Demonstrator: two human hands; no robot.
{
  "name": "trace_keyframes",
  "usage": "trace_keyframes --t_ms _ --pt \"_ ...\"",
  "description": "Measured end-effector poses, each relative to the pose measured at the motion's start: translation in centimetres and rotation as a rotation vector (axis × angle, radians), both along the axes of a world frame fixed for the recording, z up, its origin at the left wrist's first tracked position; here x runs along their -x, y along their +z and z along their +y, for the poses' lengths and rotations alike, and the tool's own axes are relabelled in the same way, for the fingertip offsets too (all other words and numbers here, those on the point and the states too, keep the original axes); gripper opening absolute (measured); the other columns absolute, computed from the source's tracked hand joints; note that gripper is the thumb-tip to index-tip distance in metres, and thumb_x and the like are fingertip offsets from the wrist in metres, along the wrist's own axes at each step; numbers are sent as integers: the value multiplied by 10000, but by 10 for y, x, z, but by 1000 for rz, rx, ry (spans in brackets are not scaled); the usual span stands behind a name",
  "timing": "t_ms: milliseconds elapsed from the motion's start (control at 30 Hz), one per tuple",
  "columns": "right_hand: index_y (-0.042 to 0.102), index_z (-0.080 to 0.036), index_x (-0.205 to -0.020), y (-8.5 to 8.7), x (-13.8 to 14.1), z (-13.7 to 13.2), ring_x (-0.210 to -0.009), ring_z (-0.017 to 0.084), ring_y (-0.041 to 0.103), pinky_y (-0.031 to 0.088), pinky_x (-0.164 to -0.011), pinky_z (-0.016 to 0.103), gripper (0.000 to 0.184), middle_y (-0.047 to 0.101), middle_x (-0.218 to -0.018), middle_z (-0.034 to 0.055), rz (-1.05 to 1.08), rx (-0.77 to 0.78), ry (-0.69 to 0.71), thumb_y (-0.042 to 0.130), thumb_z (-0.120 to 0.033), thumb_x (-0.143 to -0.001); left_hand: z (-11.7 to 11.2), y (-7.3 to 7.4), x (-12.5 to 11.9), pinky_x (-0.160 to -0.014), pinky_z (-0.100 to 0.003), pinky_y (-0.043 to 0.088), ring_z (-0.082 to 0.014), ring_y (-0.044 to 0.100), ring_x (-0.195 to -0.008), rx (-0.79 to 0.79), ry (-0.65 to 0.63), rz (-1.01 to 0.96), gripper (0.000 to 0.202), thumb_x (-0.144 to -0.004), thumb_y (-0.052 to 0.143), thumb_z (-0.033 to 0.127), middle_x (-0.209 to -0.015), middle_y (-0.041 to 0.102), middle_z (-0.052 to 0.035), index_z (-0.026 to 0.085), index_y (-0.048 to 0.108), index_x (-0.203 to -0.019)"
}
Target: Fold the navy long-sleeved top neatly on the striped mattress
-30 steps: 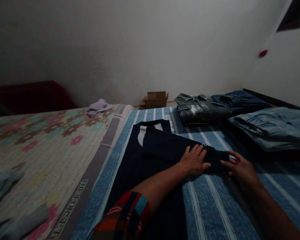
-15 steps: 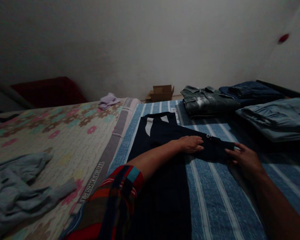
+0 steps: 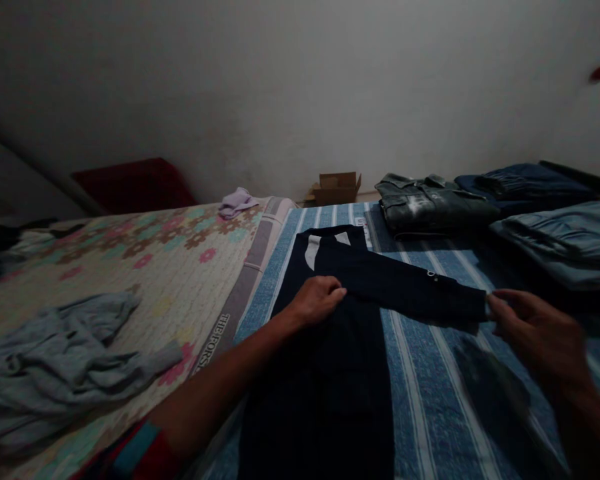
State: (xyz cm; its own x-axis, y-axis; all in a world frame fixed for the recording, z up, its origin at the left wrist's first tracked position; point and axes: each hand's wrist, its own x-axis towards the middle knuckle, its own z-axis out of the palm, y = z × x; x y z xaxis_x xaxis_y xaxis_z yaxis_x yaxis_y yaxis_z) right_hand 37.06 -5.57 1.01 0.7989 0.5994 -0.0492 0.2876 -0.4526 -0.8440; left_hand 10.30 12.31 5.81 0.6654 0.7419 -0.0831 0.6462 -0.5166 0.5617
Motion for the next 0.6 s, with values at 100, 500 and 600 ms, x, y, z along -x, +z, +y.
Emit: trace_keyframes --t_ms 100,500,600 --pt "640 -199 -920 1 53 21 -597 197 605 485 -530 321 357 652 -762 68 206 -51 341 575 -487 -718 -26 -8 46 -551 -236 429 -159 597 -602 170 227 -59 206 -808 491 306 -603 608 -6 166 615 -722" --pt "615 -159 -737 -38 124 111 -350 112 488 326 -365 214 262 572 -495 16 183 335 669 499 -379 -822 -72 -46 69 -384 -196 417 -160 623 -532 494 579 -167 60 -772 529 199 -617 595 -15 150 552 -744" --pt "591 -168 -609 -37 124 115 -363 116 495 313 -379 211 214 553 -452 16 147 347 671 578 -326 -752 -79 -49 67 -371 -192 412 -157 616 -533 493 665 -221 74 -764 562 210 -625 595 -17 144 549 -793"
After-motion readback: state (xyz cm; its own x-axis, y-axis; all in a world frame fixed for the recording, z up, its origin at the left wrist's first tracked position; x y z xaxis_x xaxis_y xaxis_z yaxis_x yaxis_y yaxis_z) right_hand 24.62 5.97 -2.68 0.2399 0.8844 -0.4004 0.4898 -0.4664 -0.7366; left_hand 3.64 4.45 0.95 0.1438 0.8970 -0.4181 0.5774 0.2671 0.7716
